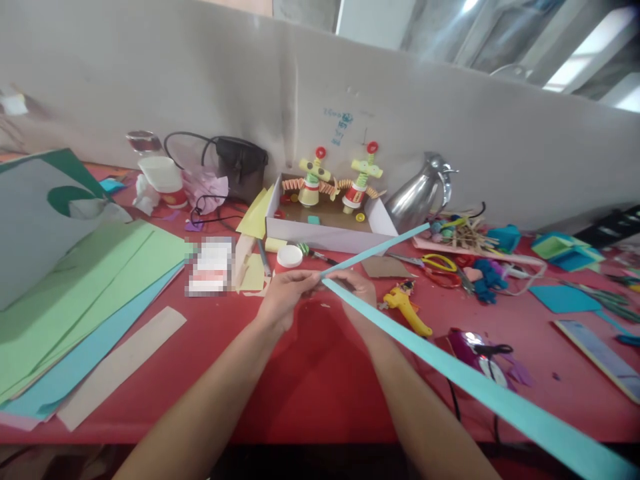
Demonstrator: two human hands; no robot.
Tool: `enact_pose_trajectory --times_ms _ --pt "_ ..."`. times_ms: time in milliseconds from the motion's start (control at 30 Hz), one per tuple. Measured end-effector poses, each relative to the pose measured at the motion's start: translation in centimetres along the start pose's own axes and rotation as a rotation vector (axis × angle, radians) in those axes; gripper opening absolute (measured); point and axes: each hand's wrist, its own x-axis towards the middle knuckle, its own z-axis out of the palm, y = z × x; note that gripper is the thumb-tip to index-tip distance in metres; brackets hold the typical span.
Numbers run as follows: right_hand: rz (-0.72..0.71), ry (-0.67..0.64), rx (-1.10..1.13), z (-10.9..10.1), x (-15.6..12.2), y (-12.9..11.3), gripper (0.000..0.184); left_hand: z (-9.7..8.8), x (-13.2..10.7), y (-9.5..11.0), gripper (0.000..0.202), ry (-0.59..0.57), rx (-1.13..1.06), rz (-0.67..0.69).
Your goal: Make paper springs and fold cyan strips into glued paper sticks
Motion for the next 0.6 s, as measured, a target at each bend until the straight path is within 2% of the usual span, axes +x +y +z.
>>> enact_pose_trajectory --times_ms 300,600 --pt "0.191 -0.018 0.031 0.1 0.2 -0.8 0.016 0.3 0.2 -0.3 0.018 -0.024 0.034 0.086" --pt "0.219 0.027 0.089 0.2 0.1 -1.0 0.013 0.7 -0.2 -0.4 0.016 -0.040 0.074 0.114"
